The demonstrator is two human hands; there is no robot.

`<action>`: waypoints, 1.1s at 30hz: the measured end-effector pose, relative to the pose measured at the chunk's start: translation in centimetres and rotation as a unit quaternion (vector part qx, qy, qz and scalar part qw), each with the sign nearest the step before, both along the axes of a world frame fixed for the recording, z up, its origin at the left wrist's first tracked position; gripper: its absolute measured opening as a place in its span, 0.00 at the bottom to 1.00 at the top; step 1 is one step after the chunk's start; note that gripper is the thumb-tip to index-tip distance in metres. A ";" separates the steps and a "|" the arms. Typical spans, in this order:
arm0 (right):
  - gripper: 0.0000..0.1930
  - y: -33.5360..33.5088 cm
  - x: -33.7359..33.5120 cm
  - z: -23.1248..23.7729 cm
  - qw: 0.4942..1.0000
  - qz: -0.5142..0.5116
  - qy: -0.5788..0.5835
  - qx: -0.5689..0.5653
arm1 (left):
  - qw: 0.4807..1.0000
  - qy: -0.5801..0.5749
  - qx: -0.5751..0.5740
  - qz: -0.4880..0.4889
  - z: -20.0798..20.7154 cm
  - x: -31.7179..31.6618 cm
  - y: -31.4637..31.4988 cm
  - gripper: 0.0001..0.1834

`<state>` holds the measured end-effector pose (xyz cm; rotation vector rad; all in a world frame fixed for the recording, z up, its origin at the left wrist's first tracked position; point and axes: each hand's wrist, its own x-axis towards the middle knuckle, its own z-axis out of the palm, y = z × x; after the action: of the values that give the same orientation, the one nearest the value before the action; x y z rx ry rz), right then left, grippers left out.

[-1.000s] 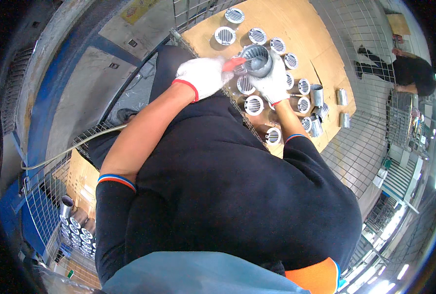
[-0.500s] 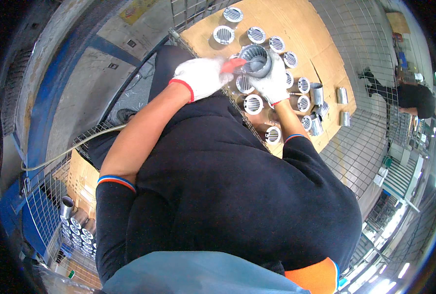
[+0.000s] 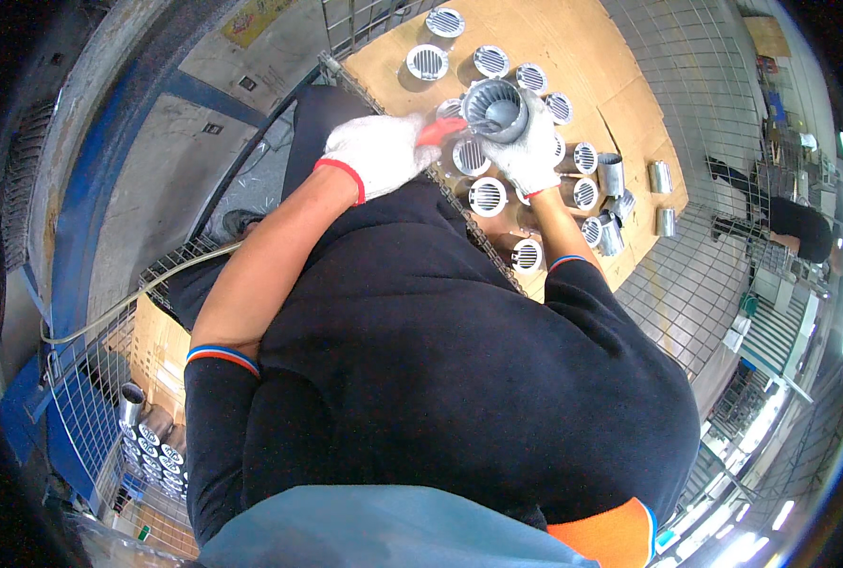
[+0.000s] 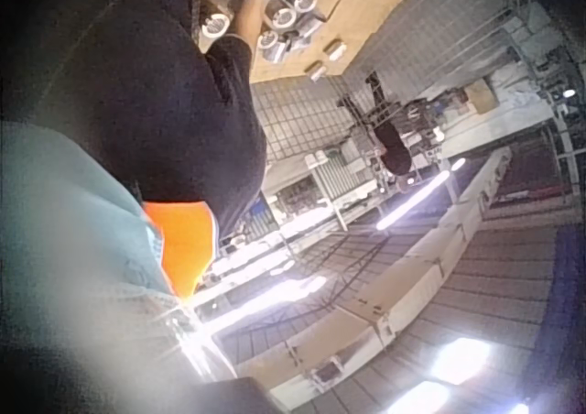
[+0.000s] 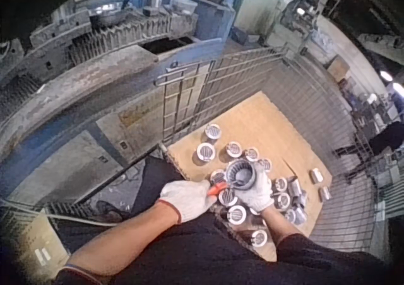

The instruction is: Cleaning metal fan rotors with compressed air and placing them into an industrial processing machine and storage cage.

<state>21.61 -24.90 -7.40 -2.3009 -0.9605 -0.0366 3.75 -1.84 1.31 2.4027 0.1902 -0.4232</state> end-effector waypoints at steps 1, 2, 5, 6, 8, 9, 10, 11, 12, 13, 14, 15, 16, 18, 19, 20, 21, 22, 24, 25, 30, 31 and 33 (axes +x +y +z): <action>0.46 0.1 -0.1 0.2 1.000 0.003 0.003 0.000 | 1.000 0.004 0.003 0.001 -0.1 0.0 0.0 0.24; 0.46 0.3 -0.2 0.3 1.000 -0.003 0.014 -0.009 | 1.000 0.005 0.005 0.000 -0.2 0.0 0.0 0.24; 0.45 0.5 -0.5 0.8 0.999 0.007 -0.037 -0.003 | 1.000 0.002 0.007 -0.004 -0.4 0.0 0.0 0.24; 0.43 0.5 -0.7 1.0 0.999 0.007 -0.036 -0.004 | 1.000 -0.004 0.005 -0.009 -0.4 -0.1 0.0 0.24; 0.40 0.6 -0.8 1.2 0.999 0.006 -0.035 -0.005 | 1.000 -0.003 0.014 -0.009 -0.4 -0.2 0.1 0.24; 0.41 0.6 -0.8 1.3 0.999 0.010 -0.034 -0.005 | 1.000 -0.008 0.016 -0.011 -0.4 -0.2 0.2 0.24; 0.42 0.7 -0.9 1.4 0.999 0.011 -0.033 -0.009 | 1.000 -0.004 0.020 -0.010 -0.3 -0.3 0.3 0.24; 0.42 0.7 -0.9 1.4 0.999 0.013 -0.033 -0.006 | 1.000 -0.008 0.029 -0.005 -0.2 -0.3 0.4 0.24; 0.43 0.7 -1.0 1.4 1.000 0.011 -0.014 0.002 | 0.999 -0.012 0.038 -0.001 -0.1 -0.3 0.4 0.24; 0.44 0.7 -1.1 1.4 1.000 0.009 0.004 0.010 | 0.999 -0.012 0.038 -0.001 0.0 -0.2 0.4 0.24; 0.44 0.8 -1.2 1.3 1.000 0.009 0.004 0.009 | 0.999 -0.010 0.038 0.006 0.1 -0.1 0.4 0.24; 0.45 0.8 -1.4 1.3 1.000 0.014 -0.013 0.008 | 0.999 -0.016 0.035 0.017 0.1 0.0 0.4 0.24; 0.46 0.8 -1.6 1.3 0.999 0.019 -0.041 0.015 | 0.999 -0.008 0.038 0.015 0.1 0.0 0.6 0.24; 0.47 1.0 -1.9 1.6 0.999 0.026 -0.034 0.014 | 0.999 -0.036 0.013 0.024 0.0 -0.1 1.0 0.24; 0.47 1.2 -2.0 1.9 1.000 0.011 -0.018 0.001 | 0.999 -0.029 0.020 0.028 -0.1 -0.4 1.7 0.24; 0.47 1.6 -1.9 2.4 0.999 0.033 -0.036 0.024 | 0.999 -0.042 0.021 0.018 -0.1 -1.0 2.6 0.25; 0.48 2.0 -1.6 3.1 1.000 0.018 0.002 -0.021 | 0.999 -0.049 0.018 0.007 -0.1 -1.6 3.7 0.25; 0.49 2.6 -1.2 3.9 0.997 -0.014 0.041 -0.071 | 0.999 -0.040 0.011 0.027 -0.1 -2.1 4.9 0.27; 0.47 4.8 0.0 5.4 0.996 0.079 0.001 -0.050 | 0.995 -0.057 0.013 0.084 0.1 -3.9 7.4 0.28; 0.47 6.7 0.8 5.9 0.990 0.088 -0.002 -0.110 | 0.990 -0.070 0.011 0.120 0.2 -4.9 8.5 0.29; 0.42 18.1 3.4 5.6 0.930 0.231 -0.075 -0.275 | 0.936 -0.144 0.012 0.320 1.0 -9.9 11.8 0.29; 0.42 20.8 3.7 4.7 0.896 0.251 -0.093 -0.354 | 0.919 -0.164 0.018 0.357 1.1 -11.0 12.2 0.30; 0.36 24.3 3.7 2.3 0.861 0.276 -0.116 -0.412 | 0.893 -0.171 0.001 0.416 1.3 -13.4 12.5 0.30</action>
<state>25.33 -0.57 -5.11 -2.6712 -2.0466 0.4252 -9.63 10.63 2.56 2.0964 0.9991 0.3939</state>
